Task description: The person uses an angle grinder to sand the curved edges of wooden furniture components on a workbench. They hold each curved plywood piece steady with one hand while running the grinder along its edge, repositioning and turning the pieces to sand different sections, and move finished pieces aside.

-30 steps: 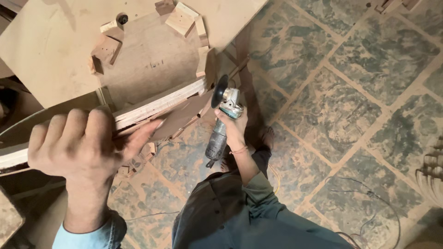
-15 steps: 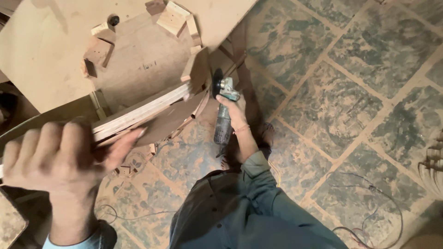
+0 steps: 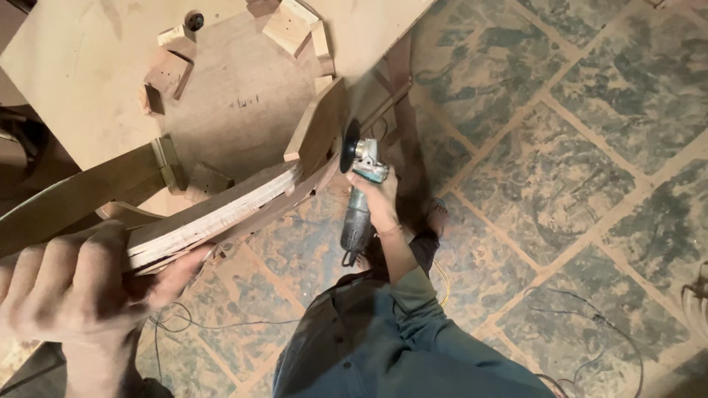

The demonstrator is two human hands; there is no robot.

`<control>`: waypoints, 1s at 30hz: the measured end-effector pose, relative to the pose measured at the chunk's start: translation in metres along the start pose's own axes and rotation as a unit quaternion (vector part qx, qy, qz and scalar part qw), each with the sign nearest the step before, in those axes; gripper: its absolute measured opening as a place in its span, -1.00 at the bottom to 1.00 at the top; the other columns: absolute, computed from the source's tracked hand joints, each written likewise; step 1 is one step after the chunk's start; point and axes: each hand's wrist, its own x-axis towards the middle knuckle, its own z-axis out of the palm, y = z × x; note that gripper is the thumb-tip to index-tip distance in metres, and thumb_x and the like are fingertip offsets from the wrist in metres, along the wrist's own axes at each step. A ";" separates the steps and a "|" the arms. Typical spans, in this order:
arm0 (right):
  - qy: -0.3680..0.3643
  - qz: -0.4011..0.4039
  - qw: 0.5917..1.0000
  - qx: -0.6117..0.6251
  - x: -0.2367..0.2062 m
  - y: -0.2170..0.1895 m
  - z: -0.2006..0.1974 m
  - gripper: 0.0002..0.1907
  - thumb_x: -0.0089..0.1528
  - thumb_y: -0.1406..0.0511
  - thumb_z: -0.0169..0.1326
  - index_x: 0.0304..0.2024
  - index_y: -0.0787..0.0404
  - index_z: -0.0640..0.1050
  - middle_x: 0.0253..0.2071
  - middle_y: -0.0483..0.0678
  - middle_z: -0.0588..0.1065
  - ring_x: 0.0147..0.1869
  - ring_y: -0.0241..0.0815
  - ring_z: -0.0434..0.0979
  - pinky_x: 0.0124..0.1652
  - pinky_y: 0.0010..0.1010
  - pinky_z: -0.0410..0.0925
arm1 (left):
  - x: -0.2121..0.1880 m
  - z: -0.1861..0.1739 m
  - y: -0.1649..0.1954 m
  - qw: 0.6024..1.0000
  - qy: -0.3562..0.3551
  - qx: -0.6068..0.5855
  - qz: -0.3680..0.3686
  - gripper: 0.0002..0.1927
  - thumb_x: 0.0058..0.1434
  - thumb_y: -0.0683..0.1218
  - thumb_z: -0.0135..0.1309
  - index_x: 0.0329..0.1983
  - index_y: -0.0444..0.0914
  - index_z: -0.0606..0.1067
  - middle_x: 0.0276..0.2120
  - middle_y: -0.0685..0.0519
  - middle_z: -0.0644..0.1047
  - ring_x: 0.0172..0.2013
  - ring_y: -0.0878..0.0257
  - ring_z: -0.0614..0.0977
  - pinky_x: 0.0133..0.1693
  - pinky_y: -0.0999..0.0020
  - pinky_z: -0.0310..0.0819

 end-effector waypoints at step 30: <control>-0.065 0.190 0.980 0.009 0.050 0.008 -0.039 -0.69 0.09 0.32 0.35 -0.14 0.24 0.58 -0.36 -0.05 0.54 -0.44 -0.18 0.58 -0.42 -0.35 0.45 | -0.019 0.002 0.007 0.997 -0.044 -0.044 -0.043 -0.40 0.18 0.28 0.38 -0.32 -0.40 0.61 -0.51 -0.01 0.46 -0.50 0.22 0.39 -0.44 0.39 0.31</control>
